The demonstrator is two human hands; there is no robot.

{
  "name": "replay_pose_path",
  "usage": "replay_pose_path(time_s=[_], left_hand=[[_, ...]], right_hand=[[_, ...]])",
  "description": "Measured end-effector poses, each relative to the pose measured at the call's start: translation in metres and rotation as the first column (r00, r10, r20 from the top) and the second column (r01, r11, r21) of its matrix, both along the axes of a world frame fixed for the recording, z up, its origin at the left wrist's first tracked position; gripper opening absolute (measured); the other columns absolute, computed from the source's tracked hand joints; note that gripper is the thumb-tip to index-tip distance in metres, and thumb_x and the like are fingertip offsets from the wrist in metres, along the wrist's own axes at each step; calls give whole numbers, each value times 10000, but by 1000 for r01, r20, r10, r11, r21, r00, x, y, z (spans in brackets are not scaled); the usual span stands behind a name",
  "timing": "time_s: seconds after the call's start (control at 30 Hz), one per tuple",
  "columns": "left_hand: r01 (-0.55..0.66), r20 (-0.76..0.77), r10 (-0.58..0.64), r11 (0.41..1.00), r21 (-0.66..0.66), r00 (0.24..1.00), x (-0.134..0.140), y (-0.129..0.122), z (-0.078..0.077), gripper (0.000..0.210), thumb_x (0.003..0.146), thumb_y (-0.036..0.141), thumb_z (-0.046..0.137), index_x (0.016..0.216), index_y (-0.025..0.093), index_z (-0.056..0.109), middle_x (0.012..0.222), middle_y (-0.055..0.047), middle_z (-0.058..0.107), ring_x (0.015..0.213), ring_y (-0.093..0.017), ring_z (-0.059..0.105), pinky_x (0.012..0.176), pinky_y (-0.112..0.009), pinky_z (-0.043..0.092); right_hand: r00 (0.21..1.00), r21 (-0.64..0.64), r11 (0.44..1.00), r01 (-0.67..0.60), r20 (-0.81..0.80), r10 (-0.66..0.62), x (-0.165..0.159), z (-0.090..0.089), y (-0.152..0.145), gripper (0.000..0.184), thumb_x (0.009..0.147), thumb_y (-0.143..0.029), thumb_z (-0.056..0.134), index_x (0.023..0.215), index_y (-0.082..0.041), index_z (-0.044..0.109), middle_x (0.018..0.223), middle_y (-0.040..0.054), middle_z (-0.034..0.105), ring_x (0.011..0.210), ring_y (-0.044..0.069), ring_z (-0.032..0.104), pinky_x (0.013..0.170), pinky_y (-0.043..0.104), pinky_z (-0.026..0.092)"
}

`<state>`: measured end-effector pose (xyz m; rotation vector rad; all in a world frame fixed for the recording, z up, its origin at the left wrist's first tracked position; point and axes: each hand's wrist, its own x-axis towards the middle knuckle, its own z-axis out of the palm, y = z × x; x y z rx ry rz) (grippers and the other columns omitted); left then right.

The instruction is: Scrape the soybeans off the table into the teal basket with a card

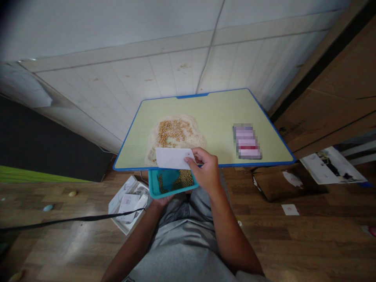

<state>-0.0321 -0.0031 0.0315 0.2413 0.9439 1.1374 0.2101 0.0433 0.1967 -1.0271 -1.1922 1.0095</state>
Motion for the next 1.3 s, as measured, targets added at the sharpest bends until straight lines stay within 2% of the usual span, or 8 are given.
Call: replay_pose_path(time_s=[0.1, 0.23, 0.37, 0.47, 0.63, 0.87, 1.13, 1.3], left_hand=[[6, 22, -7, 1000, 29, 1000, -1, -1, -2, 810, 1139, 853, 608, 1682, 315, 876, 1902, -56, 772, 1979, -534, 392, 1628, -768, 301], [-7, 65, 6, 1000, 21, 998, 0, 0, -3, 813, 1167, 849, 561, 1730, 338, 848, 1930, -45, 746, 1966, -511, 433, 1635, -751, 317], [-36, 57, 35, 999, 25, 998, 1, -1, -6, 881, 1178, 871, 535, 1802, 305, 796, 1905, -86, 767, 1952, -544, 434, 1626, -780, 295], [-19, 60, 18, 1000, 12, 998, 0, -4, -8, 875, 1157, 892, 554, 1726, 300, 856, 1843, -117, 815, 1946, -573, 429, 1608, -824, 296], [-41, 95, 45, 998, -37, 994, -2, -6, -4, 787, 1150, 827, 590, 1574, 256, 928, 1733, -139, 887, 1905, -578, 501, 1593, -795, 355], [31, 120, -34, 999, 33, 992, -3, -7, 4, 815, 1096, 891, 650, 1606, 313, 917, 1801, -112, 851, 1905, -578, 520, 1590, -787, 371], [21, 133, -28, 998, 55, 991, -9, -6, -18, 742, 1111, 811, 695, 1617, 313, 910, 1685, -109, 921, 1945, -502, 494, 1652, -745, 251], [10, 190, -29, 995, 98, 981, -4, -4, -22, 737, 1087, 843, 736, 1562, 311, 925, 1724, -106, 901, 1926, -510, 525, 1611, -690, 410]], right_hand=[[999, 7, 1000, 30, 44, -30, -3, -3, 1, 303, 934, -545, 1000, 939, -274, 865, 868, 42, 929, 802, 275, 899, 722, 337, 686], [982, 36, 985, 167, 79, -169, 0, -7, 5, 276, 962, -535, 956, 959, -283, 846, 876, 40, 914, 832, 283, 899, 746, 356, 708], [951, 58, 954, 295, 84, -299, 8, -11, 9, 272, 952, -519, 951, 1009, -275, 844, 935, 49, 928, 860, 280, 895, 780, 366, 737], [934, 53, 937, 346, 72, -349, 13, -12, 11, 279, 938, -516, 963, 1009, -274, 843, 946, 50, 933, 871, 285, 894, 805, 382, 749], [917, 84, 915, 394, 37, -398, 16, -11, 11, 297, 937, -508, 988, 1009, -270, 825, 960, 61, 937, 877, 283, 896, 767, 361, 722], [877, 126, 871, 476, 5, -480, 15, -5, 11, 272, 879, -471, 995, 968, -270, 835, 916, 66, 937, 819, 285, 887, 706, 360, 715], [839, 154, 830, 536, 12, -544, 13, -5, 14, 323, 833, -506, 1026, 948, -259, 853, 899, 66, 926, 777, 279, 860, 661, 369, 684], [860, 149, 852, 503, 16, -510, 9, -4, 12, 298, 844, -484, 1032, 935, -258, 861, 896, 70, 926, 795, 292, 875, 709, 396, 725]])
